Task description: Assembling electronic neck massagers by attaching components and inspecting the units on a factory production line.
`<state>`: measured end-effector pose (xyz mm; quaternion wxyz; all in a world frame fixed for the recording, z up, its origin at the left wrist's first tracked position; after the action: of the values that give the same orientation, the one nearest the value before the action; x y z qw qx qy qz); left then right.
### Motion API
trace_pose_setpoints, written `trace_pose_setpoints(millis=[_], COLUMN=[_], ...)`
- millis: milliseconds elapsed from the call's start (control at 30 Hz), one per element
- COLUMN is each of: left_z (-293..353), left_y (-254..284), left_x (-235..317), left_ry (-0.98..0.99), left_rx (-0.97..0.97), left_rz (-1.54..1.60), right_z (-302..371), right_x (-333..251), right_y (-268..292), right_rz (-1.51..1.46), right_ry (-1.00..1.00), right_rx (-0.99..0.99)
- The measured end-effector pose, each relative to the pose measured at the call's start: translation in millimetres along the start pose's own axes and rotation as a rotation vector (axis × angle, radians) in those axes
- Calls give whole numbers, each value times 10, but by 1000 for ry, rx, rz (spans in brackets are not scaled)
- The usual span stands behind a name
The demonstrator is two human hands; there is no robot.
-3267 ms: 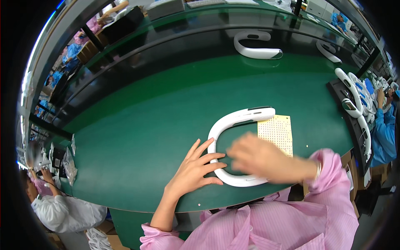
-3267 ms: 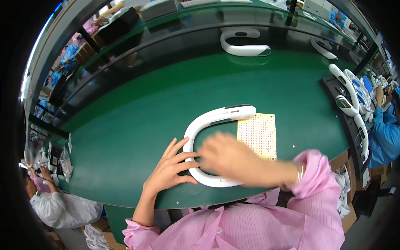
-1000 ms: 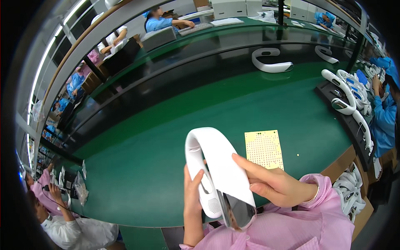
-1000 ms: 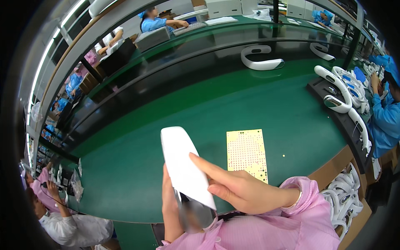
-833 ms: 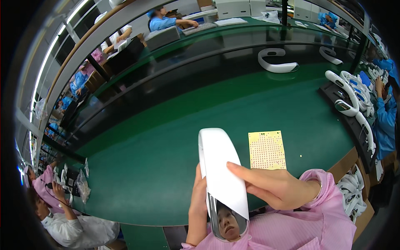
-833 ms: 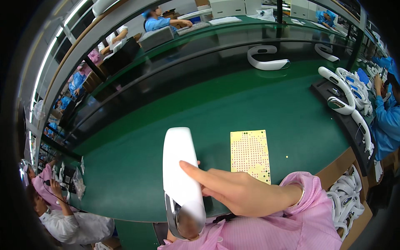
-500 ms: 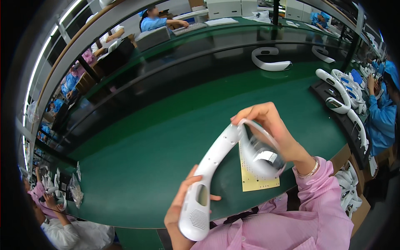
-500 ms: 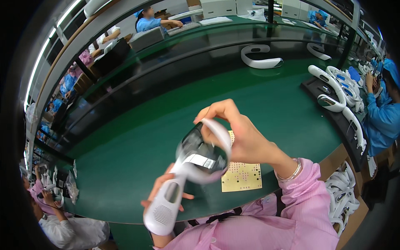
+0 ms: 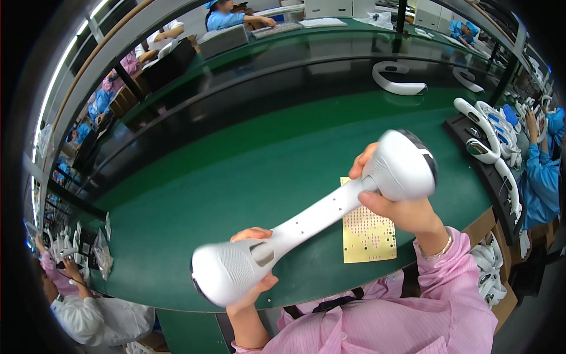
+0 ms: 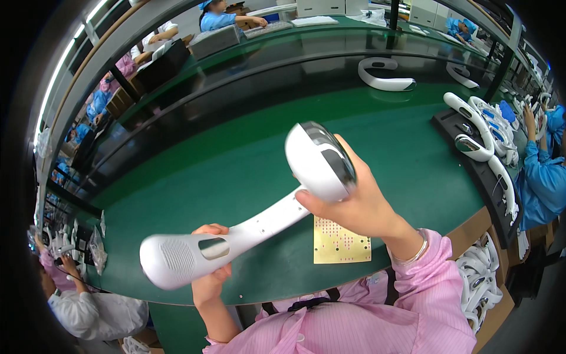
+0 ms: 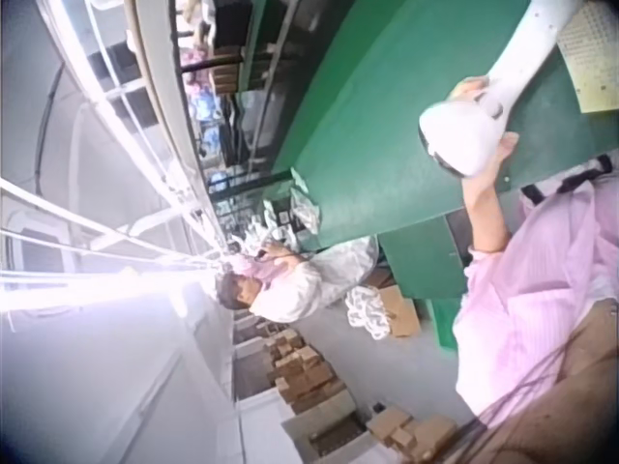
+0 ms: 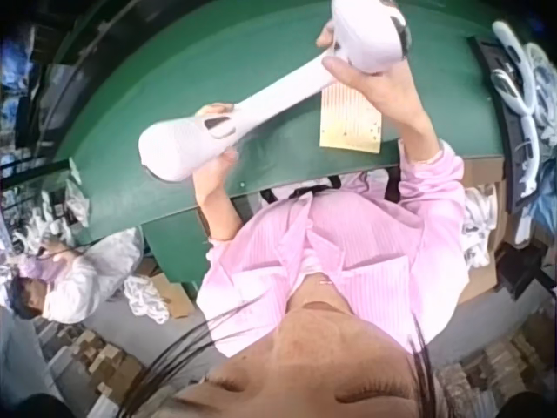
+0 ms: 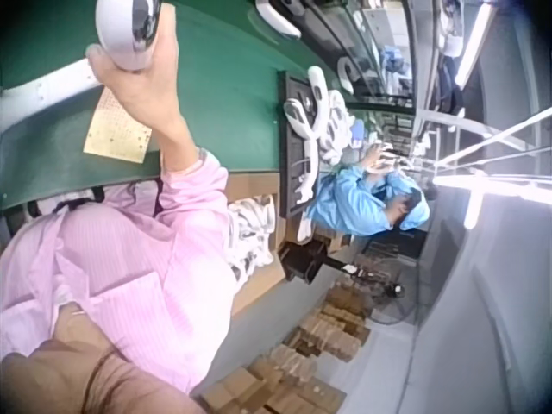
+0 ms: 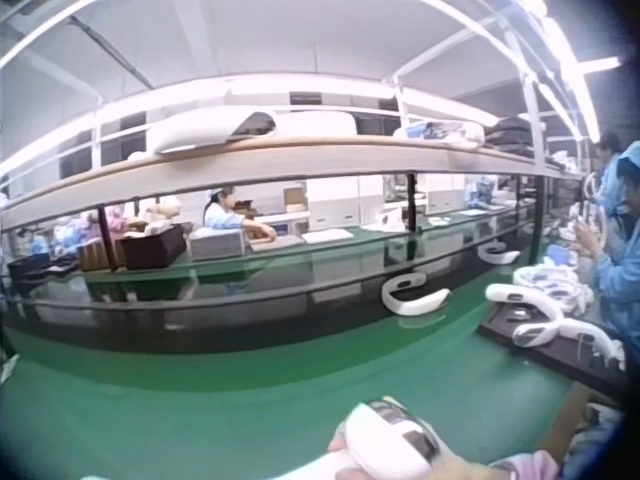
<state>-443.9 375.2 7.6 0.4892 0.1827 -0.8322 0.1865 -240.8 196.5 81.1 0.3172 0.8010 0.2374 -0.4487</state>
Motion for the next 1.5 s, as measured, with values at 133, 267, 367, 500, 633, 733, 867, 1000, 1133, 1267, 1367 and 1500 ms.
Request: trace_pose_setpoints(millis=[133, 267, 367, 500, 633, 733, 867, 1000, 1133, 1267, 1367, 1500], left_z=[-35, -176, -138, -111, -130, -207, -497, -640, -838, -1188, -1415, -1515], left_y=[-65, -146, -149, -109, -116, -40, 32, 279, 302, 342, 528, 586], left_x=[-58, -166, -236, -292, -376, -513, -787, -1157, -1239, -1455, -1607, -1573], left_ry=[31, 528, 574, 652, 688, 721, 573, 456, 335, 260, 238, 222], left_rx=[249, 525, 442, 499, 471, 423, 331, 32, -22, 56, 155, 205], left_rz=[-23, 746, 938, 1015, 942, 840, 483, 78, -210, -202, -249, -308], right_z=[-38, -13, -9, 10, 10, -110, -676, -1390, -1392, -958, -910, -944], right_x=[109, 191, 240, 333, 503, 691, 1141, 1548, 2144, 2179, 2016, 2020], right_y=[-93, -144, -148, -204, -256, -250, -195, -320, -461, -531, -627, -622], right_rz=[-216, -564, -593, -616, -483, -550, -725, -839, -41, 866, 993, 984], right_ry=[-260, -601, -638, -698, -656, -749, -697, -559, -586, 274, 290, 359], right_rx=[-177, -279, -265, -234, -213, -190, 44, 248, 63, 131, 47, 77])
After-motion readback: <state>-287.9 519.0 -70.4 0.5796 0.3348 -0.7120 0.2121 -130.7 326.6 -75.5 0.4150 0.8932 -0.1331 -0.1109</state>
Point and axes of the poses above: each hand's wrist, its own z-axis away from the middle knuckle, its own y-axis out of the back of the hand, x = y × z, the point moved 2 cm from there along -z, towards the middle knuckle, and after that the axes turned 11 degrees about z, right-handed, at the moved point
